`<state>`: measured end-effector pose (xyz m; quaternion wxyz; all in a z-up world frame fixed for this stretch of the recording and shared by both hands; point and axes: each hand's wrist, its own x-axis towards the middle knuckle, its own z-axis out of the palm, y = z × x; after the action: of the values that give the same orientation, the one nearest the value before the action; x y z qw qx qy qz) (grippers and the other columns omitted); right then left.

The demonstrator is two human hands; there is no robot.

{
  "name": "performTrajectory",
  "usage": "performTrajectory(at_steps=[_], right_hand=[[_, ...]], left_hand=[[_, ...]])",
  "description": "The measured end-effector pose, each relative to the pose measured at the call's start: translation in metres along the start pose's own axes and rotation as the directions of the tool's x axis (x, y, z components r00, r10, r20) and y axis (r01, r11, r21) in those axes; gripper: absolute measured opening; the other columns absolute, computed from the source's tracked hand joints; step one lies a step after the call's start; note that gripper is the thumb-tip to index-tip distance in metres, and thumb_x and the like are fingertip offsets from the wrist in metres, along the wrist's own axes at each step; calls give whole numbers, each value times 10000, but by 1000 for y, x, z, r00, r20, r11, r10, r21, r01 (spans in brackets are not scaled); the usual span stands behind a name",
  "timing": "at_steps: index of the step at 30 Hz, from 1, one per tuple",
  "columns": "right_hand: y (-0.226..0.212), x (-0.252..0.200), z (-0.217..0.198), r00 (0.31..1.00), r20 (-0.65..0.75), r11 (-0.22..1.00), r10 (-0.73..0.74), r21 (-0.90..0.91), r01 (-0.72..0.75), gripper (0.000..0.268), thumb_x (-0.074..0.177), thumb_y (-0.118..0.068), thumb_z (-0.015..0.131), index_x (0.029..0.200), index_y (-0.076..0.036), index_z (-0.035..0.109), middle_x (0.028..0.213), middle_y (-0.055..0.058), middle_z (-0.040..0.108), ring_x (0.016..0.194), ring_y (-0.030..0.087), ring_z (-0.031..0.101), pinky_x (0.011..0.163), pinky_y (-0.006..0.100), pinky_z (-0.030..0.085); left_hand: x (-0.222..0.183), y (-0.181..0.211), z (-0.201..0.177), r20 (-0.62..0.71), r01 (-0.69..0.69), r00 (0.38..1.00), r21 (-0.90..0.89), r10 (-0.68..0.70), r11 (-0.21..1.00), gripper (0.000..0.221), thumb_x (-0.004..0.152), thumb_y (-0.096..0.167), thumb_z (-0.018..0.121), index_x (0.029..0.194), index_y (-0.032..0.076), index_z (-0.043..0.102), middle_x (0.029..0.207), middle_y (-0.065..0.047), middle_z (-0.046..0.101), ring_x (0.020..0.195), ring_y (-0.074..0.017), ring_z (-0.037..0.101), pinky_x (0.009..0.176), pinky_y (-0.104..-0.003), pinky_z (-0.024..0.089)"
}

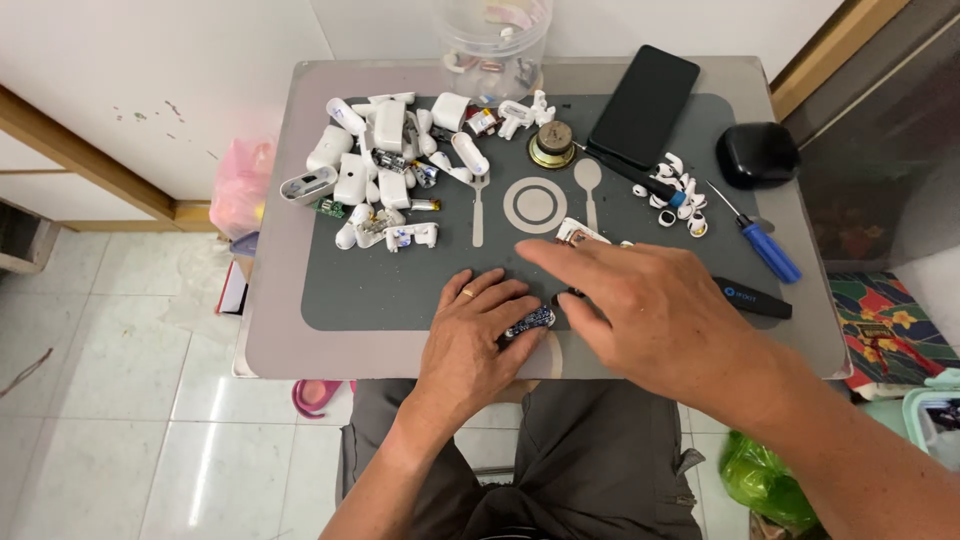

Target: Assembling small electronic components and plastic housings using a precision screwdriver

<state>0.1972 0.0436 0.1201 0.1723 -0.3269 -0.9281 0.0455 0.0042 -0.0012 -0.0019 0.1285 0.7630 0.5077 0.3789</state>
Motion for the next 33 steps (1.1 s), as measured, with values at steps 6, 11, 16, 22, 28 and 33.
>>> performTrajectory(at_steps=[6,11,16,22,28,33], right_hand=[[4,-2,7,995,-92,996,28,-78,-36,392,940,-206,690,1326,-151,659,928,31,772,634,307,676,553,440,512],[1,-3,3,999,-12,998,52,-25,-52,552,901,-157,650,1447,-168,570,1099,61,738,908,307,678,658,459,521],[6,-6,-2,999,-24,996,27,82,-25,537,894,-78,603,1427,-144,572,1242,112,729,963,344,700,800,462,526],[5,-13,-16,994,38,955,100,278,-106,549,929,-68,624,1467,-150,553,1381,127,672,1302,311,626,974,469,551],[2,-19,-9,971,-16,909,238,357,-217,526,899,-75,675,1413,-182,637,1087,14,770,817,116,730,700,286,538],[7,-26,5,948,-43,850,315,457,-261,529,877,-70,706,1395,-161,656,1134,27,784,976,121,760,811,301,547]], left_hand=[[0,3,-1,-2,9,1000,1,-9,1000,267,924,281,737,1135,119,761,1215,-48,733,1285,-343,601,1138,-549,330],[0,1,1,-12,8,1000,3,-8,1000,263,908,270,742,1123,120,764,1205,-43,741,1275,-330,613,1140,-541,335],[3,3,-1,-40,-18,999,5,18,1000,269,888,311,771,1079,122,768,1160,-43,754,1239,-318,642,1122,-529,354],[3,5,-1,-38,13,999,-19,-14,1000,296,898,344,758,1087,117,777,1167,-60,758,1259,-310,631,1147,-518,339],[1,0,-5,-70,70,994,-171,-83,983,280,896,335,768,1103,146,763,1137,-8,774,1146,-207,698,1131,-484,331],[8,6,-10,-79,80,992,-247,-103,966,92,954,197,709,929,178,795,1023,21,794,1023,-149,739,1089,-439,352]])
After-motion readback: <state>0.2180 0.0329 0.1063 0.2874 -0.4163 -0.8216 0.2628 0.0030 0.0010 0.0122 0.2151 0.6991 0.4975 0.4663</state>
